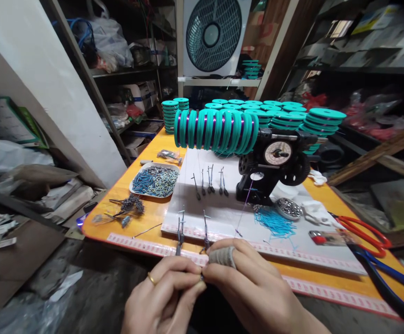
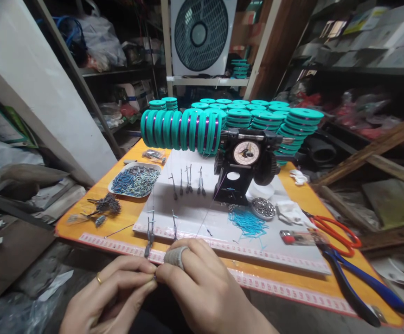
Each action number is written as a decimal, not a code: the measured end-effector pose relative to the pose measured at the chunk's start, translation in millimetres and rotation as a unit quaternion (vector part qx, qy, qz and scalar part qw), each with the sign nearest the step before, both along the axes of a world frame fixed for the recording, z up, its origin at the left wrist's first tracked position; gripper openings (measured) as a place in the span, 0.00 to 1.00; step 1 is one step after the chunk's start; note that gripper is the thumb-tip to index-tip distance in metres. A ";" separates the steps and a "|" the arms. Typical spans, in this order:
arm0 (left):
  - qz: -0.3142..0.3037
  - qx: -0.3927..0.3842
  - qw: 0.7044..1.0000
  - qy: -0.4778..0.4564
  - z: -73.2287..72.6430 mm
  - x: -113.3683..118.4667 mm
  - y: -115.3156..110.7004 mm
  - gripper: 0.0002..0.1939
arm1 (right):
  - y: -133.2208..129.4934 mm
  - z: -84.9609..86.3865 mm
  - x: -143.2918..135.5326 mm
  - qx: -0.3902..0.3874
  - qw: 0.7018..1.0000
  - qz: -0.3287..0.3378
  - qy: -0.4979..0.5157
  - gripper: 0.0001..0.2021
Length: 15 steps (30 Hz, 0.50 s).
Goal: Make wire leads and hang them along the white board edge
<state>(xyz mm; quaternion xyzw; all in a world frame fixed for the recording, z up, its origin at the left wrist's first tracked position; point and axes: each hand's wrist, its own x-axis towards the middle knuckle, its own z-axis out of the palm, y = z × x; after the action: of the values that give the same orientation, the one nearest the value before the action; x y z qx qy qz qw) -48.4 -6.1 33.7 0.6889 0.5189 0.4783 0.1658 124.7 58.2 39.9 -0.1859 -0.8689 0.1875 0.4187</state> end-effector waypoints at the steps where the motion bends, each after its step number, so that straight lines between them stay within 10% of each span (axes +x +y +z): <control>1: 0.000 -0.028 0.999 -0.019 1.9 -0.4 0.2 0.05 | -0.2 0.3 -0.2 -0.007 1.000 0.006 0.001 0.08; 10: -0.097 -0.352 0.898 -0.244 22.2 -3.5 22.7 0.07 | 5.6 5.4 5.0 0.023 0.997 0.065 -0.020 0.07; 15: -0.171 -0.379 0.848 -0.329 26.1 -3.1 28.5 0.07 | 7.6 6.4 9.2 -0.006 0.998 0.059 0.004 0.06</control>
<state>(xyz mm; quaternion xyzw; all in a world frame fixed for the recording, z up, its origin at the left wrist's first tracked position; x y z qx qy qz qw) -51.4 22.3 59.8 0.4531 0.4487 0.4068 0.6542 133.9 65.9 46.3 -0.1361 -0.8758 0.2179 0.4087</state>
